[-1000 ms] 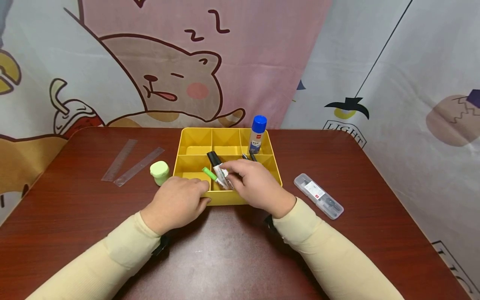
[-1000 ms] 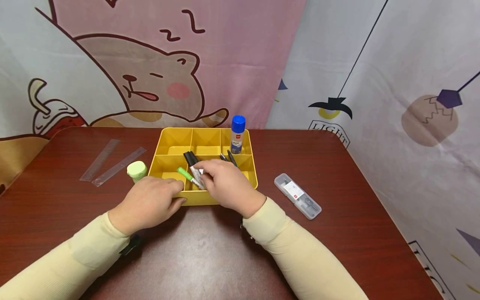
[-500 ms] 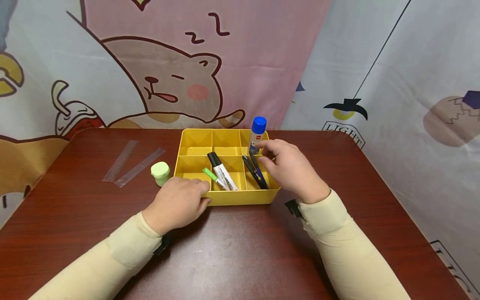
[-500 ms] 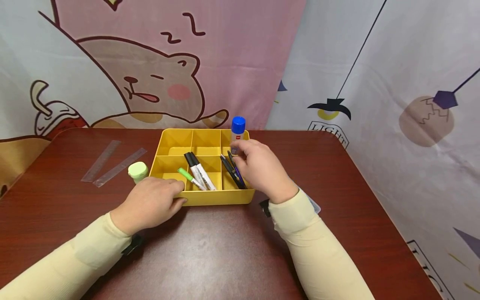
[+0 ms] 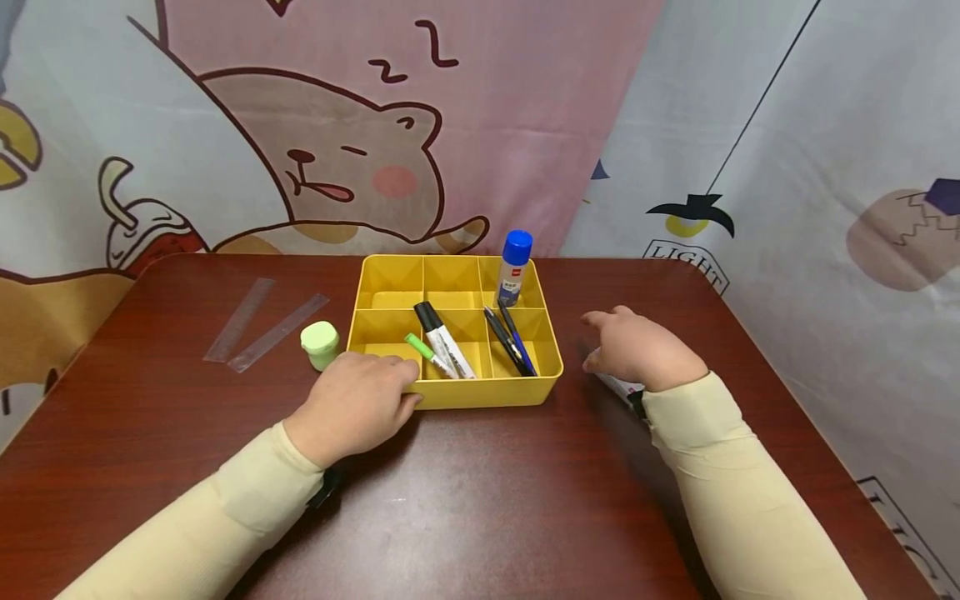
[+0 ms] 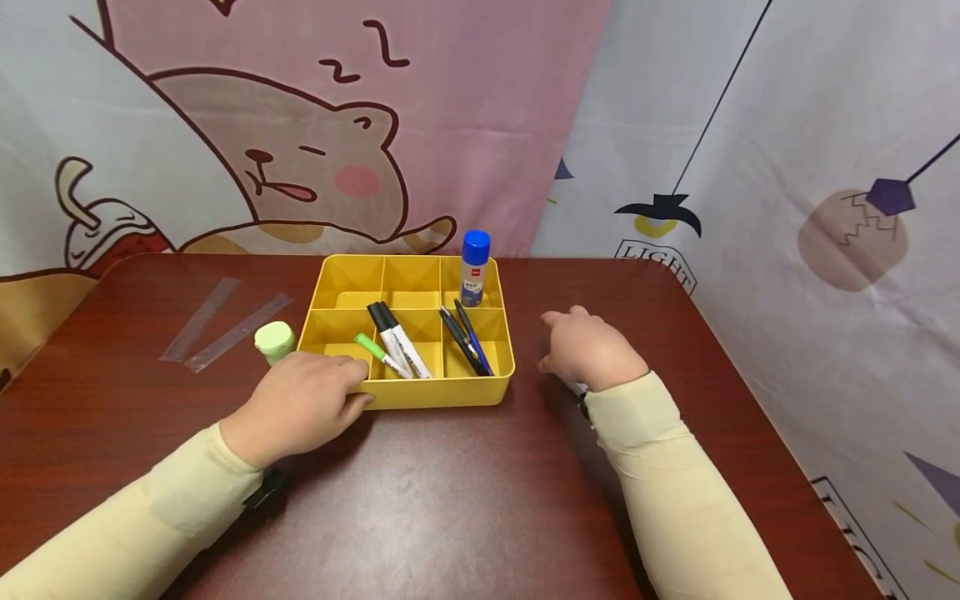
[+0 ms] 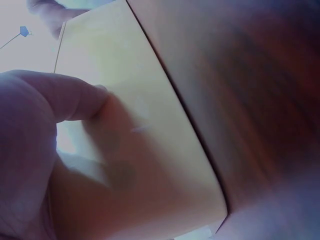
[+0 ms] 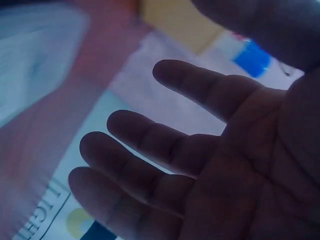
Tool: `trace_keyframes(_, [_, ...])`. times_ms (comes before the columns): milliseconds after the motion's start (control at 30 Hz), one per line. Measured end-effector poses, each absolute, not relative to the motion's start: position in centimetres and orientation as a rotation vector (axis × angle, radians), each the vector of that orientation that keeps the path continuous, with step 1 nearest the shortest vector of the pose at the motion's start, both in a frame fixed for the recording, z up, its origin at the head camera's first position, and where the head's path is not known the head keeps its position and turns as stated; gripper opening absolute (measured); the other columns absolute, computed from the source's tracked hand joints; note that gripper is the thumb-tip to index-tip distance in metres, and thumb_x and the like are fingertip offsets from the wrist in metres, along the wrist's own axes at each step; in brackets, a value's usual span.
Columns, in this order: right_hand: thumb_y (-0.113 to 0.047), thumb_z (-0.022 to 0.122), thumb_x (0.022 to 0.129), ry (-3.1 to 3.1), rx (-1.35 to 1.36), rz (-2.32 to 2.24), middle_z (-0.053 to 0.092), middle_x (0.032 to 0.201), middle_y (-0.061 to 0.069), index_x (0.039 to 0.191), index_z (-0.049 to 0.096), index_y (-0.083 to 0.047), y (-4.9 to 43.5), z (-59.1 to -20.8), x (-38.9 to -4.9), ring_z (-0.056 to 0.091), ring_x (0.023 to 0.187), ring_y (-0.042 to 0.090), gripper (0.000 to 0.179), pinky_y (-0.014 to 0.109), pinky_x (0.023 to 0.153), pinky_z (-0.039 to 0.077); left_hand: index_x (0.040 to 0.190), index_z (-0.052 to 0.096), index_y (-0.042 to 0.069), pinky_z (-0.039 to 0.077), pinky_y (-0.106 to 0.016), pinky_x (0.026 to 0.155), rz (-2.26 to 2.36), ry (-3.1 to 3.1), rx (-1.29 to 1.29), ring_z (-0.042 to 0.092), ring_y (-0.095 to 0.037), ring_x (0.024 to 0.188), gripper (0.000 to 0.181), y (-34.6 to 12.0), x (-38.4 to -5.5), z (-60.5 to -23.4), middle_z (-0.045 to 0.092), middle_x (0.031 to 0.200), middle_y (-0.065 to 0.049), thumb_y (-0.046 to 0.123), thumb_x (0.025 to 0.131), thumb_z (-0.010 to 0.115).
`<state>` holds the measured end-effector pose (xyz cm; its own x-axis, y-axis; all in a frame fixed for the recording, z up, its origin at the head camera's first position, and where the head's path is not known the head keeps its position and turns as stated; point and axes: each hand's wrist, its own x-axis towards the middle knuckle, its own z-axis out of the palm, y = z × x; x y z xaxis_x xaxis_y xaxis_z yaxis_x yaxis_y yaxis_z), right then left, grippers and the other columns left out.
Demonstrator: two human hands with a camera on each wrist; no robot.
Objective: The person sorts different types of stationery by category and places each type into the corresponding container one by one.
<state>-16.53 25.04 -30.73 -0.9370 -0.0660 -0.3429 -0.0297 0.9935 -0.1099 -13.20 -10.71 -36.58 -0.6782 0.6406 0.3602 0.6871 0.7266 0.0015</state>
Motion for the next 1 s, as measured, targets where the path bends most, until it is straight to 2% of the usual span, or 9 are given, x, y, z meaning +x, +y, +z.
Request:
trace_keyframes(100, [-0.024, 0.080, 0.087, 2.753, -0.049, -0.094, 0.050, 0.142, 0.033, 0.155, 0.049, -0.006, 25.7, -32.0, -16.7, 0.063, 0.109, 0.041, 0.077, 0.054, 0.088, 0.060, 0.069, 0.049, 0.017, 0.037, -0.033, 0.049, -0.198, -2.598, -1.033, 0.044, -0.014, 0.050, 0.034, -10.7, -13.2, -36.6, 0.041, 0.059, 0.006, 0.022, 0.084, 0.080])
trace_keyframes(233, [-0.017, 0.079, 0.083, 2.727, -0.081, -0.038, 0.055, 0.129, 0.031, 0.148, 0.055, -0.005, 26.1, -33.2, -16.8, 0.061, 0.097, 0.035, 0.070, 0.045, 0.074, 0.059, 0.070, 0.050, 0.017, 0.037, -0.033, 0.050, -0.195, -2.604, -1.034, 0.044, -0.013, 0.050, 0.034, -10.7, -13.2, -36.6, 0.041, 0.059, 0.006, 0.022, 0.084, 0.080])
trace_keyframes(400, [-0.006, 0.072, 0.082, 2.733, -0.170, 0.024, 0.067, 0.103, 0.020, 0.130, 0.064, -0.004, 26.2, -34.0, -16.8, 0.061, 0.083, 0.029, 0.049, 0.043, 0.071, 0.057, 0.070, 0.049, 0.017, 0.037, -0.033, 0.050, -0.191, -2.607, -1.031, 0.044, -0.014, 0.050, 0.034, -10.7, -13.1, -36.6, 0.042, 0.059, 0.006, 0.023, 0.084, 0.080])
trace_keyframes(533, [-0.003, 0.067, 0.085, 2.756, -0.194, 0.044, 0.068, 0.088, 0.013, 0.119, 0.065, -0.005, 26.3, -34.2, -16.7, 0.060, 0.074, 0.025, 0.034, 0.042, 0.070, 0.056, 0.070, 0.049, 0.017, 0.037, -0.034, 0.050, -0.197, -2.609, -1.028, 0.045, -0.014, 0.050, 0.034, -10.7, -13.1, -36.5, 0.041, 0.059, 0.006, 0.023, 0.084, 0.080])
trace_keyframes(800, [-0.005, 0.071, 0.085, 2.776, -0.231, 0.076, 0.064, 0.089, 0.016, 0.112, 0.061, -0.005, 26.5, -33.6, -16.8, 0.061, 0.076, 0.027, 0.030, 0.042, 0.070, 0.057, 0.069, 0.049, 0.018, 0.037, -0.034, 0.049, -0.203, -2.623, -1.021, 0.045, -0.013, 0.050, 0.035, -10.7, -13.1, -36.5, 0.041, 0.058, 0.006, 0.023, 0.084, 0.080])
trace_keyframes(1000, [-0.012, 0.071, 0.093, 2.871, -0.257, 0.066, 0.064, 0.101, 0.019, 0.124, 0.061, -0.005, 26.3, -31.9, -16.9, 0.062, 0.085, 0.029, 0.033, 0.048, 0.077, 0.059, 0.069, 0.049, 0.018, 0.038, -0.034, 0.049, -0.200, -2.621, -1.022, 0.046, -0.014, 0.050, 0.035, -10.7, -13.1, -36.5, 0.042, 0.058, 0.006, 0.023, 0.084, 0.080])
